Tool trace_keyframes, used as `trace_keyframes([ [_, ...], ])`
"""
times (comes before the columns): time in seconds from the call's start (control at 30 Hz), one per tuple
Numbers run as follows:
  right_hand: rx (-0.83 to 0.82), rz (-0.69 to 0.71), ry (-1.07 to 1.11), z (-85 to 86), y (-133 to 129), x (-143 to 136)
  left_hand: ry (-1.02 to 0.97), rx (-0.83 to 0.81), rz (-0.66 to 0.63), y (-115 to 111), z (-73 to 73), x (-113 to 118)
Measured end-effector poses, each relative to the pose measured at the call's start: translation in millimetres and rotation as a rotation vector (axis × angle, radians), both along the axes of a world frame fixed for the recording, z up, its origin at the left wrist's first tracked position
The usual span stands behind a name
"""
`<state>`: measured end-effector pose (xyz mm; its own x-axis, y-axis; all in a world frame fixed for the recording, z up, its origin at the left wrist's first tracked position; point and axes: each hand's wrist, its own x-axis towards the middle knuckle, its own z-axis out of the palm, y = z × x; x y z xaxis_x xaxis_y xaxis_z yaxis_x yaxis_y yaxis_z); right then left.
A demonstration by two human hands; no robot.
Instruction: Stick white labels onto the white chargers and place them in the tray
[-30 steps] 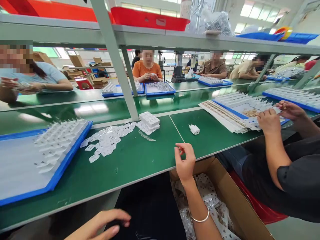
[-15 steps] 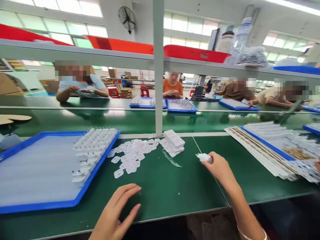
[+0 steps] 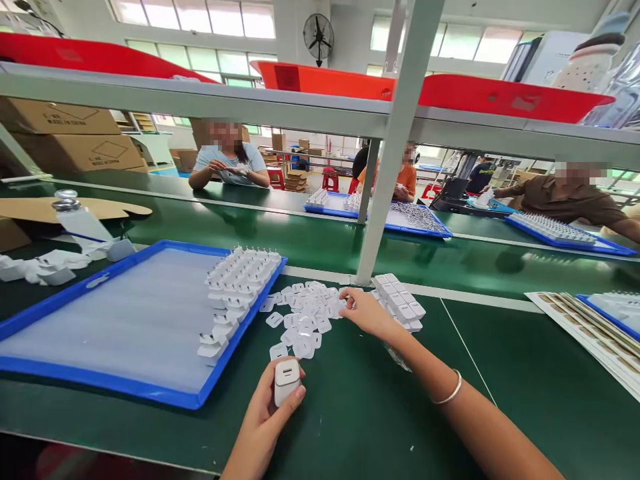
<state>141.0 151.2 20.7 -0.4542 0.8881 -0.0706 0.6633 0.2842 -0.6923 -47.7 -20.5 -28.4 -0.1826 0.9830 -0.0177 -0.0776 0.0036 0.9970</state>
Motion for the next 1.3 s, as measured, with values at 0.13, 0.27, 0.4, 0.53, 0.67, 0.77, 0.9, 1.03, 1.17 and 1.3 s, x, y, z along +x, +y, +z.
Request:
trace_keyframes([
  [0.13,0.018,-0.019,-0.076,-19.4,21,-1,-0.151,-0.028,0.024,-2,0.1,5],
  [0.27,-0.004,-0.011,-0.081,-29.3,22,1,-0.171,-0.036,0.004,-4,1.7,8],
  [0.4,-0.002,-0.048,-0.023,-25.7,12,9,-0.121,-0.064,-0.037,-5,3.3,6],
  [0.53,0.003,-0.062,0.099,-16.0,-17,20,-0.116,-0.061,-0.061,-4,4.7,4],
  [0.67,-0.083,-0.054,0.271,-12.1,-54,32,-0.098,-0.043,-0.075,-3,8.9,4],
  [0.77,-0.146,-0.072,0.396,-12.0,-67,37,-0.084,-0.037,-0.062,-2,12.1,4],
  [0.9,-0.189,-0.099,0.53,-9.6,-61,40,-0.064,-0.038,-0.081,1,13.0,5],
  [1.03,-0.23,-0.106,0.608,-5.0,-52,44,-0.03,0.007,-0.063,2,13.4,6],
  [1.17,-0.259,-0.114,0.646,-2.0,-46,53,0.023,0.019,-0.074,6,14.3,7],
  [1.3,-0.321,-0.104,0.627,-8.6,-39,65,0.031,0.042,-0.086,10,14.9,10],
])
